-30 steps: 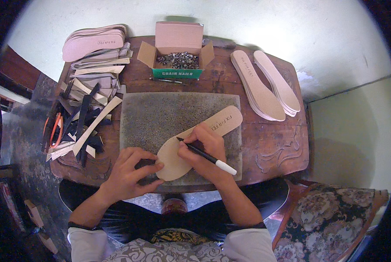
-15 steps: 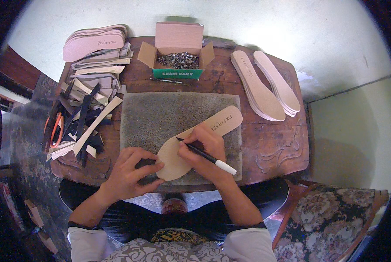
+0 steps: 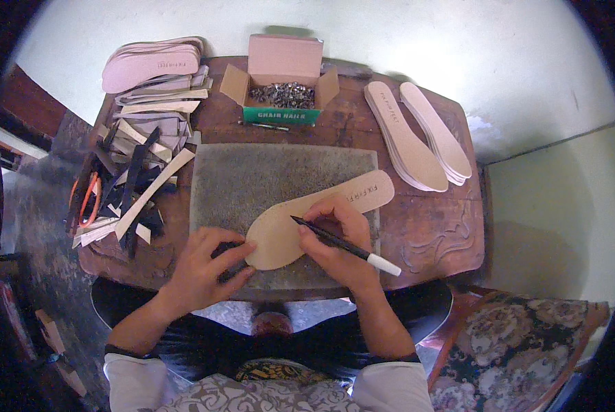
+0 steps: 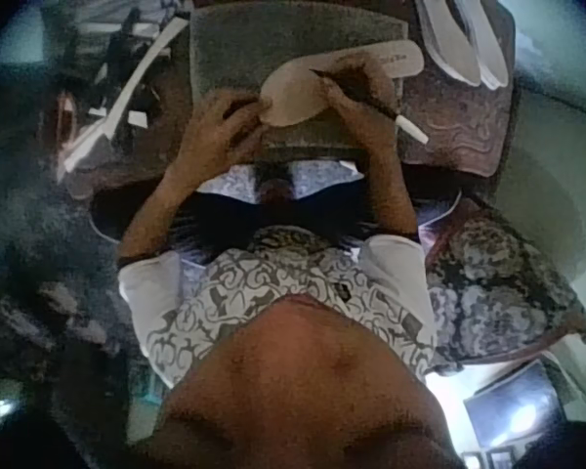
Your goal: The person sits cross-legged on the floor and uses a black marker to write on the surface of several beige shoe insoles. They handle the insoles one by one, writing on them and then placing them into a stack on the table.
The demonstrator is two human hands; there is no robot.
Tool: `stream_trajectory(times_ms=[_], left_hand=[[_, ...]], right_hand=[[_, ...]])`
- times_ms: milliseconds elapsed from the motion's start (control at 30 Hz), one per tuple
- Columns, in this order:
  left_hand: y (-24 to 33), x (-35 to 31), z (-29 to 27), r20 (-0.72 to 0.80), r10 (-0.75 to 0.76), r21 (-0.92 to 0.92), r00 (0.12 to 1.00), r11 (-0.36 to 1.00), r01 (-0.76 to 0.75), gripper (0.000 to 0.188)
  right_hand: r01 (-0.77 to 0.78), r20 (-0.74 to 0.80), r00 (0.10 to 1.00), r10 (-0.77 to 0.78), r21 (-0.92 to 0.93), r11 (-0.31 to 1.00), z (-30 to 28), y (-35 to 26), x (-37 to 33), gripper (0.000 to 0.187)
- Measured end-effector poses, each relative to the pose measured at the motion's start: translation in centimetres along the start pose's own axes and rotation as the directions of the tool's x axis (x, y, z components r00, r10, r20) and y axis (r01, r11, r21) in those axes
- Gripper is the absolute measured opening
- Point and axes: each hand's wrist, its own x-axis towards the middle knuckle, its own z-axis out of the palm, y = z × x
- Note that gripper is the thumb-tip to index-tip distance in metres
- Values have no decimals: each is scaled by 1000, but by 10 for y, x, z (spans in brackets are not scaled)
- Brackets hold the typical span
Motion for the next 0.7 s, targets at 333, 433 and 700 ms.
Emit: stream_trajectory(times_ms=[333,433,700], left_hand=[[-1,0,1,-12,-49,-18,999,999,49,48],[0,1,1,-13,-46,-6,999,999,46,47],[2,2,2,-10,-47,-11,999,999,47,46]], right_hand=[[224,190,963,-189,-184,957,3,-10,-26,21],[224,173,967,-189,-213,951,3,-9,-26,21],[260,226,949,-222,-154,953,-4,5,-22,21]])
